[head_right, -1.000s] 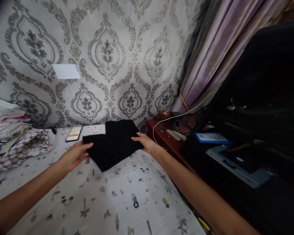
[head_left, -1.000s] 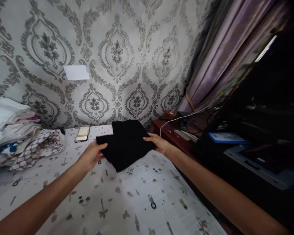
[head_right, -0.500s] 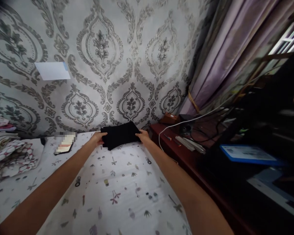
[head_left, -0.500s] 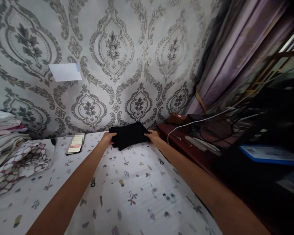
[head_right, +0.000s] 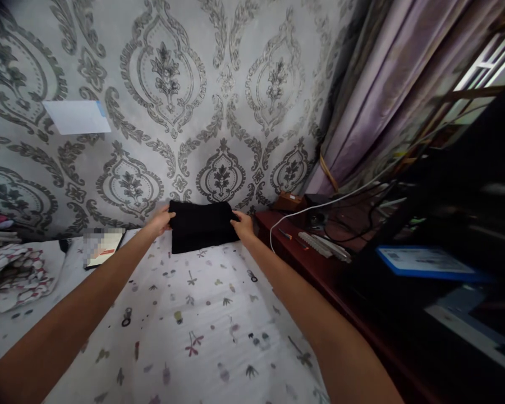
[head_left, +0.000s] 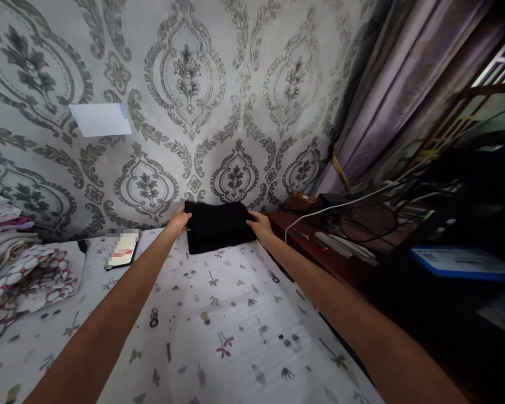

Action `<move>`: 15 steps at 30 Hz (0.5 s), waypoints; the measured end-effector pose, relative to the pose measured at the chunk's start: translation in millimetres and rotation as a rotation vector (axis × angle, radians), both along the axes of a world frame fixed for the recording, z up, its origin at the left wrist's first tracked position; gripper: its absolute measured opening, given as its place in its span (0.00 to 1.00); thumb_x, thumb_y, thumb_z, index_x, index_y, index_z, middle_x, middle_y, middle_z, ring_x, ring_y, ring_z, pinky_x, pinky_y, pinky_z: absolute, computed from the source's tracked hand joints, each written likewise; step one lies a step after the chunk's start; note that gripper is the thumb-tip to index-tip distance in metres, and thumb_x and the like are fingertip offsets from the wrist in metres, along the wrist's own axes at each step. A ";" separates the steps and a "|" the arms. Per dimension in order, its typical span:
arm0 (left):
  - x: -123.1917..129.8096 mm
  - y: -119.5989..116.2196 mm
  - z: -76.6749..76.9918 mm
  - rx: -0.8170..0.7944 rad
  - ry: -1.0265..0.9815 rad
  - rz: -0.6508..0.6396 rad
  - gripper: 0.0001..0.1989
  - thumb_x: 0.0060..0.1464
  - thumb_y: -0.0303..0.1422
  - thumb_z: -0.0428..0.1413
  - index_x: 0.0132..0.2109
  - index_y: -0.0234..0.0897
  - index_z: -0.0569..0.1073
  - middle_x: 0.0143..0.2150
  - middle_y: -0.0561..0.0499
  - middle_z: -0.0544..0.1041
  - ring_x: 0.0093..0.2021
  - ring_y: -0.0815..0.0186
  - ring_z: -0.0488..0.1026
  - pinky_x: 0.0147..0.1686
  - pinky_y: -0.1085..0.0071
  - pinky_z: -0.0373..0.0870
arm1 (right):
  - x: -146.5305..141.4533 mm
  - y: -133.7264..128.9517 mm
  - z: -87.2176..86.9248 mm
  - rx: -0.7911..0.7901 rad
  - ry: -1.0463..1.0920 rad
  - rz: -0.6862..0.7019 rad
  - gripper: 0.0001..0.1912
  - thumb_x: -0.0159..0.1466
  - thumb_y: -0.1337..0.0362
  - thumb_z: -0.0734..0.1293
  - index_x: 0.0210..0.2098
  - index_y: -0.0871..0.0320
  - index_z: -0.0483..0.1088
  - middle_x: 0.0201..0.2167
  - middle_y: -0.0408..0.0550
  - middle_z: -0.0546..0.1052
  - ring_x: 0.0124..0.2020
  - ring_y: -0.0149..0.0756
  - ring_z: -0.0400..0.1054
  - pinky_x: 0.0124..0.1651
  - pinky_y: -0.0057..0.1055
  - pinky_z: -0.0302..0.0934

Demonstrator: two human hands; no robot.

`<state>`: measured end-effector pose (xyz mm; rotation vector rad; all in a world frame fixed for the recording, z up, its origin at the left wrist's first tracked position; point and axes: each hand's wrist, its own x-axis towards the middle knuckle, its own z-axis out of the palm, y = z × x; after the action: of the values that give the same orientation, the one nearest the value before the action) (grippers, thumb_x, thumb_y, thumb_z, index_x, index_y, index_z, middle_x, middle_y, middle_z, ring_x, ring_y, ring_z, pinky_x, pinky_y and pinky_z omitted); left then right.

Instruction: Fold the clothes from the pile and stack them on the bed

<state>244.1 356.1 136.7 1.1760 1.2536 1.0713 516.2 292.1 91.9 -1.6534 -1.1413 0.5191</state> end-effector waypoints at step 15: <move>31.0 -55.4 -23.9 0.504 0.813 -0.179 0.30 0.64 0.35 0.55 0.69 0.37 0.59 0.76 0.34 0.46 0.75 0.41 0.36 0.68 0.37 0.36 | -61.3 9.2 12.5 -0.118 -0.738 0.137 0.25 0.69 0.53 0.63 0.64 0.48 0.66 0.72 0.52 0.56 0.73 0.55 0.43 0.69 0.62 0.36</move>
<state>275.1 300.7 112.8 2.2124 1.4679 0.8064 454.9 301.3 104.5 -1.9420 -1.7894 0.0390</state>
